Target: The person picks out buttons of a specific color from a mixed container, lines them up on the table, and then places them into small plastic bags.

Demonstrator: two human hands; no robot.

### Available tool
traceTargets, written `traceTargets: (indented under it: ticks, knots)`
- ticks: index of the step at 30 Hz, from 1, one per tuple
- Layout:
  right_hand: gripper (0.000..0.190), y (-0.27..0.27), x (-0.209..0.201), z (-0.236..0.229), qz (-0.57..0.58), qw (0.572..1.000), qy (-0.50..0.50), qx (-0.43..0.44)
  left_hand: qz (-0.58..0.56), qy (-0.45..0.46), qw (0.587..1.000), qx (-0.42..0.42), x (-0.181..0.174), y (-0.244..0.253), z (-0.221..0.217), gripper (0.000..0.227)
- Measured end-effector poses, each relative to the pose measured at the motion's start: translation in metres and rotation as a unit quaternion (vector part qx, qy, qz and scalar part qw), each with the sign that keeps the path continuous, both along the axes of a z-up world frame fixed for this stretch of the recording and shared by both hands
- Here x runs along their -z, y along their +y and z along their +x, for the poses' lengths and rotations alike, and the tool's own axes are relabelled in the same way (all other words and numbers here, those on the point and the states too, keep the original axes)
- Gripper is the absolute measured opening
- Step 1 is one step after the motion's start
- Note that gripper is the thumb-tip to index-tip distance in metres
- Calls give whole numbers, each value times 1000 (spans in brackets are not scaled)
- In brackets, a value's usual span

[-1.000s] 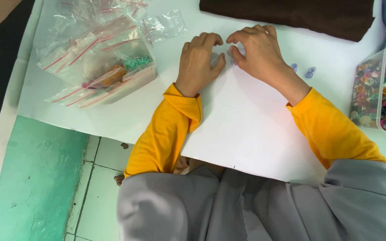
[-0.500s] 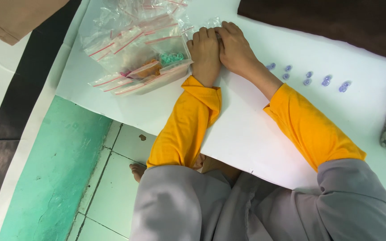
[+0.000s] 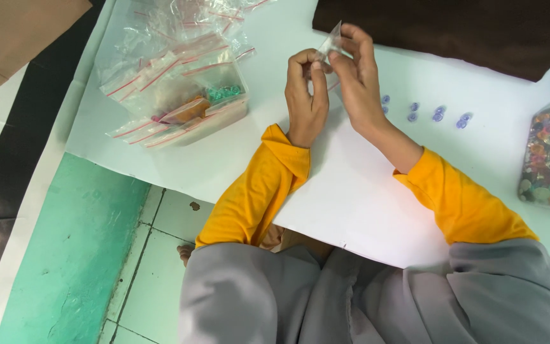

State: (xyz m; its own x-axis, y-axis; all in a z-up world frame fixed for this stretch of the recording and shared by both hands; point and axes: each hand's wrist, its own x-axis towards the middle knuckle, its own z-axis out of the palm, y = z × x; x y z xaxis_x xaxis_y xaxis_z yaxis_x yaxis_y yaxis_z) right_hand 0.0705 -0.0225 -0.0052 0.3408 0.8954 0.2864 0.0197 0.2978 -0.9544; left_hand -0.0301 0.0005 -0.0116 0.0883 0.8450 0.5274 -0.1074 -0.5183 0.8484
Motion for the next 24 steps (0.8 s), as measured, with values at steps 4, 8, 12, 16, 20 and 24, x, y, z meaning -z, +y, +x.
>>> traceTargets:
  ticks: [4, 8, 12, 16, 20, 24]
  knots:
    - [37, -35, -26, 27, -163, 986, 27, -31, -36, -99, 994, 35, 19, -16, 27, 17]
    - [20, -50, -28, 59, -114, 991, 8, -70, -119, -200, 970, 72, 23, -12, 58, 18]
    - [13, -55, -25, 78, -101, 994, 32, -1, -80, -202, 974, 65, 8, -6, 68, 13]
    - [10, -50, -15, 89, -93, 989, 108, 36, -49, -111, 992, 41, 10, -3, 43, 10]
    - [42, -52, -21, 90, -97, 993, 69, 24, 131, 74, 989, 12, 2, 13, 19, 46]
    - [44, -61, -42, 85, -113, 993, -36, -24, 421, 372, 827, 33, -11, 18, 9, 70]
